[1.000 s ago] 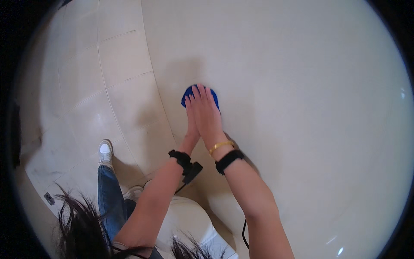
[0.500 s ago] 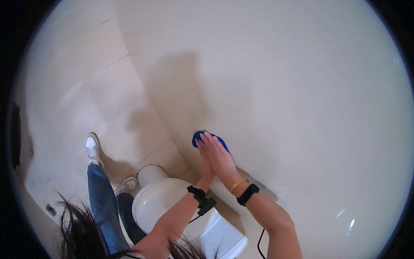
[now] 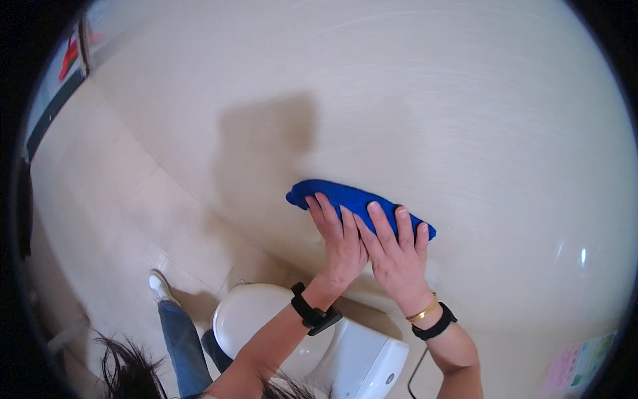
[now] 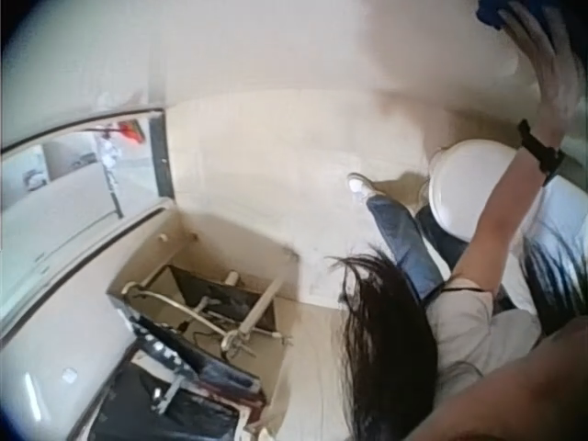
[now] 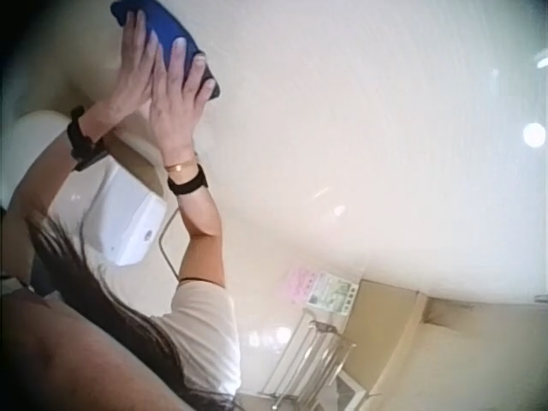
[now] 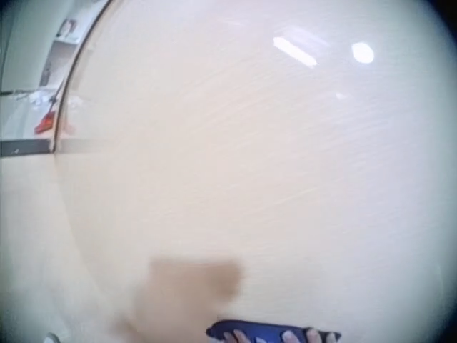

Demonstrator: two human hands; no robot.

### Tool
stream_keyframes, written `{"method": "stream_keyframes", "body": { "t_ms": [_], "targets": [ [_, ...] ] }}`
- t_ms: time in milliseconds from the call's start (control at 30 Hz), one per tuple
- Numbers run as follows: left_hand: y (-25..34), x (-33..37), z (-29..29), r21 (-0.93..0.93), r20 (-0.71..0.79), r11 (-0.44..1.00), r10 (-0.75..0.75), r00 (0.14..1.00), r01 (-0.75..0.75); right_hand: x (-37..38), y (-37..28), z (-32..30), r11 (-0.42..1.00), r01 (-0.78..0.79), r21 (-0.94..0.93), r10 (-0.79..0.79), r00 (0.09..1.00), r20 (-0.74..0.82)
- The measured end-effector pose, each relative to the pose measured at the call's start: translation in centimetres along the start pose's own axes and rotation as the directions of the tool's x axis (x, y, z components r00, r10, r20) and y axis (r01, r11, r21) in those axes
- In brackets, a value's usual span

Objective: Cleaning the bathroom wall tiles, light switch, and shower handle using a blue cloth.

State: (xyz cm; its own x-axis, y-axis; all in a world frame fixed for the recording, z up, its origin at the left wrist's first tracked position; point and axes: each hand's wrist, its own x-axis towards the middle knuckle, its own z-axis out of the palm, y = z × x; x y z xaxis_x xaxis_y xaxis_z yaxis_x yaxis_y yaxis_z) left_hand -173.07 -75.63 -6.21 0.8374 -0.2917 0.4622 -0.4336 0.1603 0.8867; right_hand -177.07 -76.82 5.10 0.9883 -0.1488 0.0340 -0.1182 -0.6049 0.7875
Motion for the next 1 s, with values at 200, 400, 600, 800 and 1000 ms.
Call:
{"method": "stream_keyframes", "body": {
  "t_ms": [200,400,600,800,1000],
  "targets": [
    [-0.6,-3.4,-0.2,0.083,0.187,0.993,0.073,0.980,-0.090,-5.3,-1.4,4.0,0.992,-0.091,0.093,0.100,0.990,-0.101],
    [-0.2,-7.3,-1.7,0.152,0.548,0.919,0.228,0.805,-0.364,-12.2,-0.9,5.6,0.986,-0.164,-0.028,0.161,0.982,-0.099],
    [8.7,-2.2,-2.9,0.070,0.551,0.757,0.513,0.658,-0.649,-14.8,3.1,-0.5,0.830,-0.495,0.257,0.527,0.847,-0.072],
    [16.3,9.0,-11.3,-0.111,0.561,0.552,0.721,0.406,-0.827,-6.2,2.1,-10.9,0.554,-0.730,0.401,0.829,0.441,-0.343],
    [9.5,5.6,-6.4,-0.083,0.528,0.404,0.793,0.304,-0.911,-5.2,-3.2,-0.4,0.364,-0.796,0.484,0.891,0.146,-0.431]
  ]
}}
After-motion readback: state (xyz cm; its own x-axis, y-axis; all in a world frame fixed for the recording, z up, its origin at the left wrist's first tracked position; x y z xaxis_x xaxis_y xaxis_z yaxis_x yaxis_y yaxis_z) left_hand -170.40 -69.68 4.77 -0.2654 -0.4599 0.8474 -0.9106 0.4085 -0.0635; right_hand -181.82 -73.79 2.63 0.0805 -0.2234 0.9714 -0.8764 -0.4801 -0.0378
